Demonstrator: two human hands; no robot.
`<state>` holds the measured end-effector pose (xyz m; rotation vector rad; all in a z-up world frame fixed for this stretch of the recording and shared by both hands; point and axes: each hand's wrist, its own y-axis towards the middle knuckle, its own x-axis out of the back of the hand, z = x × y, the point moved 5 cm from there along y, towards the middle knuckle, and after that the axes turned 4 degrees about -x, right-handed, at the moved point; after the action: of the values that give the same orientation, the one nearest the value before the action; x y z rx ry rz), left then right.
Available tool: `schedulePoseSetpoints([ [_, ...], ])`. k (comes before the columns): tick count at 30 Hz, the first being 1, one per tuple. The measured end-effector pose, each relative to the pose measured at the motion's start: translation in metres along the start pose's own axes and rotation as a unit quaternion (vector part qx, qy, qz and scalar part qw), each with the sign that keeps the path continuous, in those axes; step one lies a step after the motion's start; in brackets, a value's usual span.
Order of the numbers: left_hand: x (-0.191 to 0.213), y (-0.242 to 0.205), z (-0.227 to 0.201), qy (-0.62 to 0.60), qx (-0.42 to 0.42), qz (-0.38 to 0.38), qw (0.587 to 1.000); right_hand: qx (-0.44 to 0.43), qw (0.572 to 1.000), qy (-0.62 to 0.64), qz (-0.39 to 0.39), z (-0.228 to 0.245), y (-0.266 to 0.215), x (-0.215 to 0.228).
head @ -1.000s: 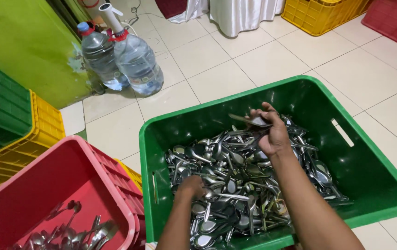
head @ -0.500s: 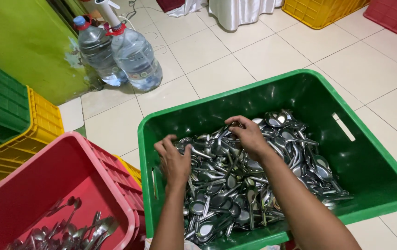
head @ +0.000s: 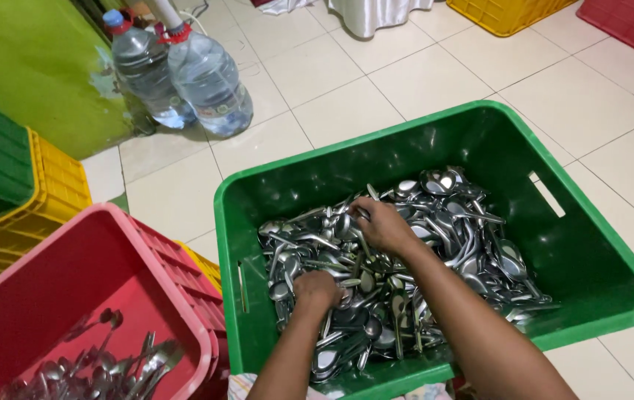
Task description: The person sorts mixed cutlery from a red bin into a green bin, separating forks from spoons. They wipe the cutlery with a cloth during the process and transfer the sorted items between the two bins.
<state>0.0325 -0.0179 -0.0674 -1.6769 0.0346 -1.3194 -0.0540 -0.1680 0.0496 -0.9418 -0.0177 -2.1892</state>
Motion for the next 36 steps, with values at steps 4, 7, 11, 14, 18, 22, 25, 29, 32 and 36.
schedulePoseSetpoints([
  [4,-0.021,0.032,0.005,0.010,-0.103,-0.046,0.994,0.060,0.997,-0.022,0.041,0.013,-0.011,-0.007],
  [7,0.005,0.004,0.009,-0.004,-0.129,-0.022,0.991,0.059,0.996,-0.044,0.057,0.004,-0.004,-0.015],
  [11,-0.012,0.035,0.011,-0.047,-0.152,-0.024,0.987,0.057,0.995,-0.060,0.064,0.009,-0.008,-0.016],
  [14,0.030,0.013,0.014,-0.076,-0.149,-0.059,0.984,0.046,0.997,-0.040,0.045,0.002,-0.003,-0.013],
  [18,0.101,-0.046,0.031,-0.227,-0.147,-0.164,0.949,0.095,0.991,-0.063,0.071,0.000,0.003,-0.012],
  [22,0.099,-0.034,0.035,-0.404,-0.189,-0.208,0.870,0.095,0.983,0.040,0.149,-0.001,-0.004,-0.019],
  [25,0.093,-0.016,0.036,-0.499,-0.211,-0.187,0.819,0.066,0.970,0.153,0.174,0.000,-0.003,-0.021],
  [29,0.085,-0.015,0.022,-0.611,-0.263,-0.142,0.733,0.015,0.939,0.293,0.179,-0.002,-0.003,-0.019],
  [32,0.086,-0.018,0.016,-0.641,-0.284,-0.103,0.705,-0.015,0.923,0.357,0.142,0.005,-0.003,-0.002],
  [36,0.091,-0.064,0.000,-0.457,-0.264,-0.072,0.847,-0.073,0.807,0.578,0.098,-0.011,0.016,0.015],
])
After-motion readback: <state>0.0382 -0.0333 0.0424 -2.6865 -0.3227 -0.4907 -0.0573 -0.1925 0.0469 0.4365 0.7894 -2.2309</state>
